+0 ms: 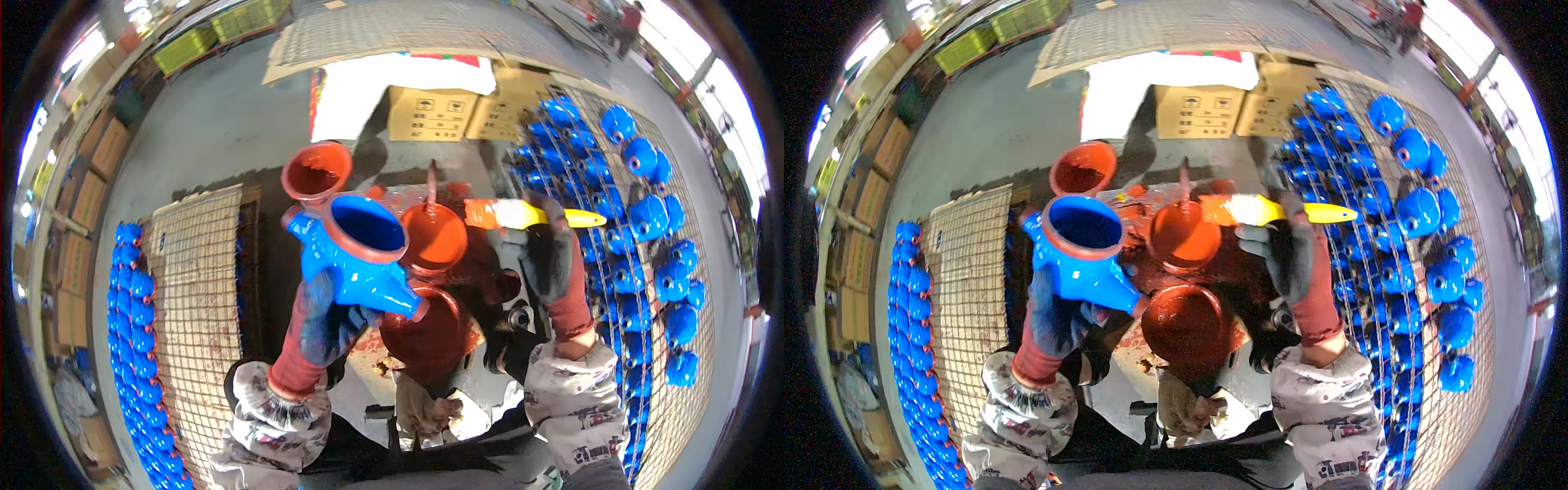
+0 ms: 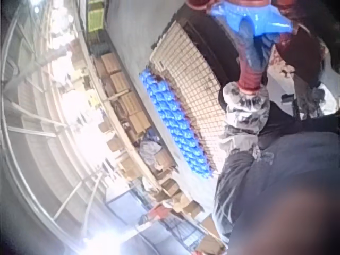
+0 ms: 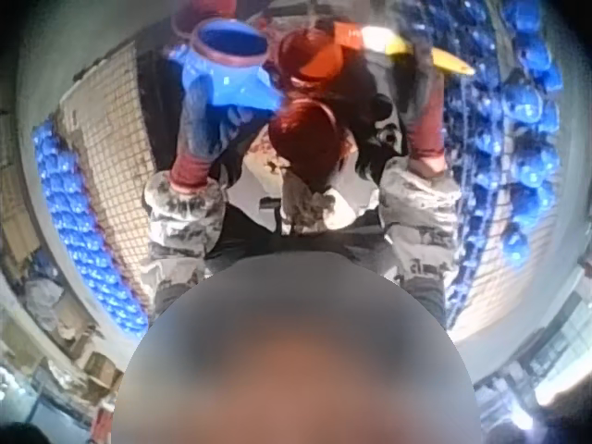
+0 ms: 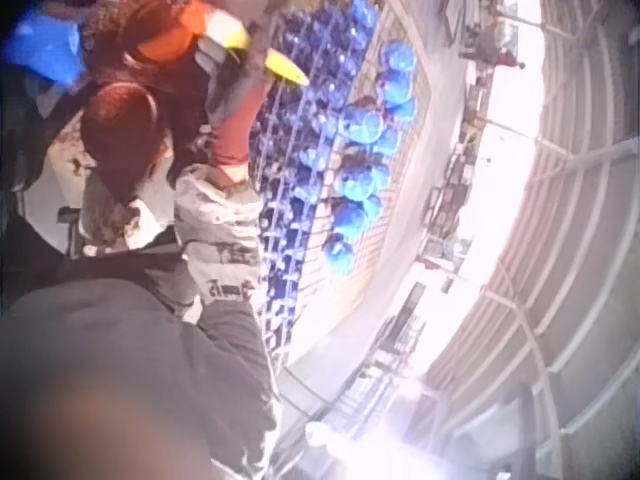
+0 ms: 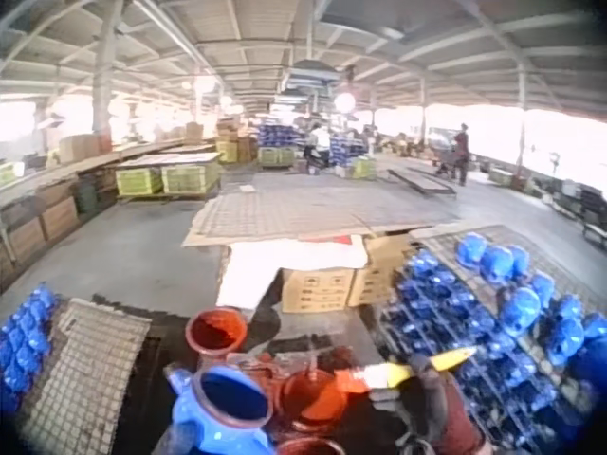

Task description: Painting blue industrial meter housings or components with red paint using a hand brush.

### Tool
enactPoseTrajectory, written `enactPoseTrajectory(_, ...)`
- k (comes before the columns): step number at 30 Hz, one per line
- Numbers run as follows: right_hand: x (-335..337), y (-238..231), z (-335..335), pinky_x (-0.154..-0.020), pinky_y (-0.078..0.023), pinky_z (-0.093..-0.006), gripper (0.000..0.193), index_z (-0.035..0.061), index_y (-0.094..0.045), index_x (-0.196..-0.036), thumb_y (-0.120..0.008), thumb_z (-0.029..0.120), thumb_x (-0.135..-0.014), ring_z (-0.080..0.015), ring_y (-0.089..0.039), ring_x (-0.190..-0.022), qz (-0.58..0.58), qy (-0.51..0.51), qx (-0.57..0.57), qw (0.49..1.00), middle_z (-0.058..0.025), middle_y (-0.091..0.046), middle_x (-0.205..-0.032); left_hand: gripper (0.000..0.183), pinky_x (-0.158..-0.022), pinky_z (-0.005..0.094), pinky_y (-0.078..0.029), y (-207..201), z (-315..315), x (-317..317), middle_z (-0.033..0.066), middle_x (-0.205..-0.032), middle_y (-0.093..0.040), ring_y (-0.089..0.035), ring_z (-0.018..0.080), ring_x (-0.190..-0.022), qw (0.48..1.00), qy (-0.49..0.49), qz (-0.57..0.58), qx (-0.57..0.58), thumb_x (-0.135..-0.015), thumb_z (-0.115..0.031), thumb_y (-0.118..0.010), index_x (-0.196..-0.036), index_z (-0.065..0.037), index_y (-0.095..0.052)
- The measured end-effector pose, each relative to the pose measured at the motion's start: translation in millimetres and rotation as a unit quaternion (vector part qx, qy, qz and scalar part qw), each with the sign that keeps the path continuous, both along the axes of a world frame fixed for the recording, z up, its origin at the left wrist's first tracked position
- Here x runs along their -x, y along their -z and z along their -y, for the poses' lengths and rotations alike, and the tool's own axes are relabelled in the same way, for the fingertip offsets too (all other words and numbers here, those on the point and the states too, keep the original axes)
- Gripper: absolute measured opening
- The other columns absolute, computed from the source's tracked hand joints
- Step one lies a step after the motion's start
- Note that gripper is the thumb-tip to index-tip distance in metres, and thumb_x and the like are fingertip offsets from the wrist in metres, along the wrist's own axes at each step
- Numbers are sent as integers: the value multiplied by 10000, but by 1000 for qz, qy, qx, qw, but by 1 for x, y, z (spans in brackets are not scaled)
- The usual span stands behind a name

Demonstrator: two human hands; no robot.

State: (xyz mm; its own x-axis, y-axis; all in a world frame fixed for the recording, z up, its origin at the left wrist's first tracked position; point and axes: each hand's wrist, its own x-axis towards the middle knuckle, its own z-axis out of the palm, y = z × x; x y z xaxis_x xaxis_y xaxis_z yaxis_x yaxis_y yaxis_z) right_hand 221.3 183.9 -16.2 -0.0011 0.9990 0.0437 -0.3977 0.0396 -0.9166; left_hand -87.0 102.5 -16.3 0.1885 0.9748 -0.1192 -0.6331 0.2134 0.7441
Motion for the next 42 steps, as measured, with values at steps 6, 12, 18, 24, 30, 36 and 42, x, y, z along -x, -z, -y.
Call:
enactPoseTrajectory(6, -1, -38, 14, -682, -529, -279, 347, -21, -642, -1181, -498, 252, -1023, -160, -663, -824, 178, 14, -24, 984, -130, -679, -1094, 1101, -1031, 469, -476, 13, 14, -34, 195, -1402, -477, -540, 349, -1236, 891, -96, -378, -232, -600, -174, -942, -1472, -14, -288)
enactPoseTrajectory(12, -1, -52, 17, -520, -484, -218, 306, -40, -685, -1121, -636, 208, -948, -93, -625, -633, 300, 33, -53, 952, -92, -716, -858, 880, -1055, 455, -453, 11, 9, -71, 220, -1388, -510, -548, 338, -1236, 932, 6, -297, -209, -722, -314, -840, -1398, 52, -412)
enactPoseTrajectory(18, 0, -69, 33, -542, -449, -239, 250, -58, -723, -873, -698, 189, -897, -65, -573, -613, 373, 30, -65, 925, -39, -672, -686, 677, -999, 457, -501, 7, 20, -94, 272, -1278, -589, -629, 353, -1123, 937, 42, -291, -190, -854, -412, -589, -1311, 81, -513)
enactPoseTrajectory(24, 1, -77, 54, -698, -558, -369, 272, -111, -627, -1045, -568, 104, -891, -290, -671, -849, 427, 34, -345, 835, -236, -628, -1012, 877, -977, 473, -488, 6, -2, -76, 250, -1278, -560, -596, 415, -1129, 810, 126, -488, -300, -608, -332, -877, -1322, -13, -480)
enactPoseTrajectory(30, 13, -78, 65, -648, -532, -391, 418, 47, -621, -912, -756, 421, -783, -271, -614, -742, 433, 79, -427, 790, -115, -632, -827, 1114, -1007, 448, -465, 13, 4, -71, 187, -1332, -511, -556, 332, -1188, 821, -39, -470, -321, -514, -266, -983, -1418, -37, -372)
enactPoseTrajectory(36, 9, -80, 54, -656, -553, -394, 423, 90, -665, -920, -748, 461, -733, -227, -663, -692, 431, -37, -567, 700, -62, -666, -828, 1144, -1046, 409, -456, 2, 7, -74, 134, -1371, -482, -525, 250, -1242, 974, -84, -166, -126, -543, -102, -968, -1468, -33, -298)
enactPoseTrajectory(42, 23, -71, 63, -644, -576, -377, 398, 158, -683, -1045, -839, 312, -712, -204, -685, -712, 423, -65, -538, 726, -42, -704, -861, 826, -654, 321, -587, -11, 10, -50, 118, -1135, -652, -690, 221, -822, 997, -9, -58, 51, -802, -230, -800, -1459, -39, -337)
